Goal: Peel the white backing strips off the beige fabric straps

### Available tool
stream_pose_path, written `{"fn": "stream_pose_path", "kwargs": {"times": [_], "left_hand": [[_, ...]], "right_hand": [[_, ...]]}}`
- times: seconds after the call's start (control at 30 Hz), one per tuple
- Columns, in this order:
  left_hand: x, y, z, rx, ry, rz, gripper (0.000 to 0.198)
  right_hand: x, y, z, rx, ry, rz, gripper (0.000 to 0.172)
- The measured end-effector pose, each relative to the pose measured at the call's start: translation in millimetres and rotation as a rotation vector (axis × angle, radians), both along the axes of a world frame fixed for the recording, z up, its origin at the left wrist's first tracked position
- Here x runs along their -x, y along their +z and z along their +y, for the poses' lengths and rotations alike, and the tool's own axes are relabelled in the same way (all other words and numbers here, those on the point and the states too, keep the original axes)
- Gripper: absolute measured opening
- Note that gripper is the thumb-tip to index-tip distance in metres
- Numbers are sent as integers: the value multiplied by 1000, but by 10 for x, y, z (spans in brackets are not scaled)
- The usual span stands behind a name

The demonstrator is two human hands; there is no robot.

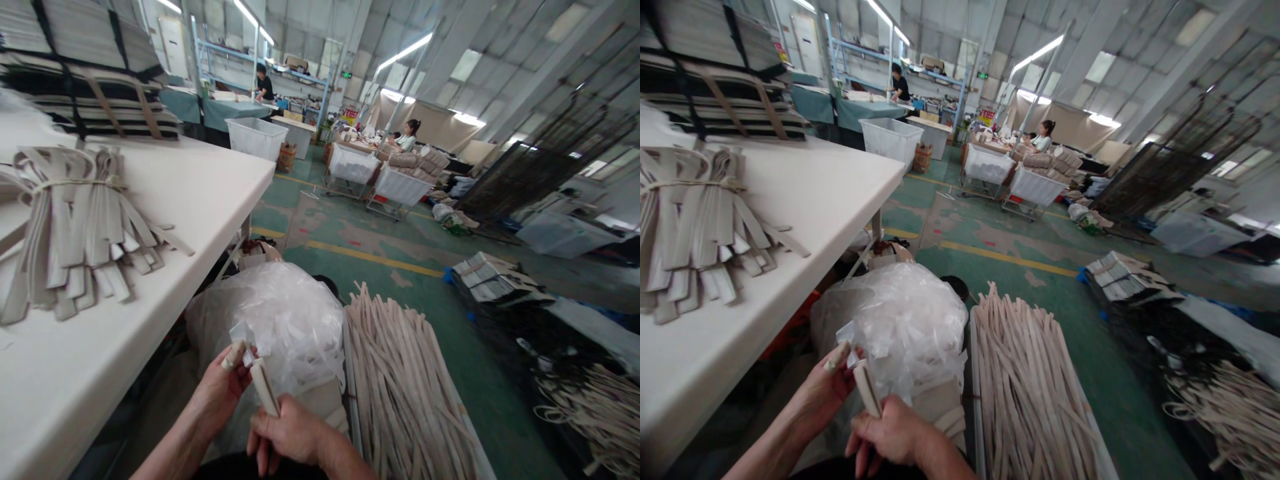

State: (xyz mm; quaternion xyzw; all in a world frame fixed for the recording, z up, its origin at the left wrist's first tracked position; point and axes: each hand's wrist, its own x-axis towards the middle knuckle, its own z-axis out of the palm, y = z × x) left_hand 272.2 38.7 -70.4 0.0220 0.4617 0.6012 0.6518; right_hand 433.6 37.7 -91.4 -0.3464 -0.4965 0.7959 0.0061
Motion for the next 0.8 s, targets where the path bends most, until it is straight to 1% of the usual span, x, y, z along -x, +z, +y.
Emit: {"fn": "stream_pose_path", "kwargs": {"times": [0.13,0.23,0.37,0.57,0.7,0.8], "left_hand": [[-28,72,0,-23,-30,4,52],[-38,71,-26,-18,-39,4,50],[-25,27,-49,-2,-40,16,48],[-12,-4,-57,5,-4,119,52],[14,-76,-90,5,-74,168,51],[66,-159,-119,-24,-117,193,48]], "right_hand": [[17,-117,-13,1,12,1,36],[24,-143,-7,11,19,2,31],[28,-96,6,2,24,-40,31],[7,-44,14,-19,58,-79,30],[-15,-43,25,-102,37,-138,23],[-34,-40,28,-137,16,-194,23]]}}
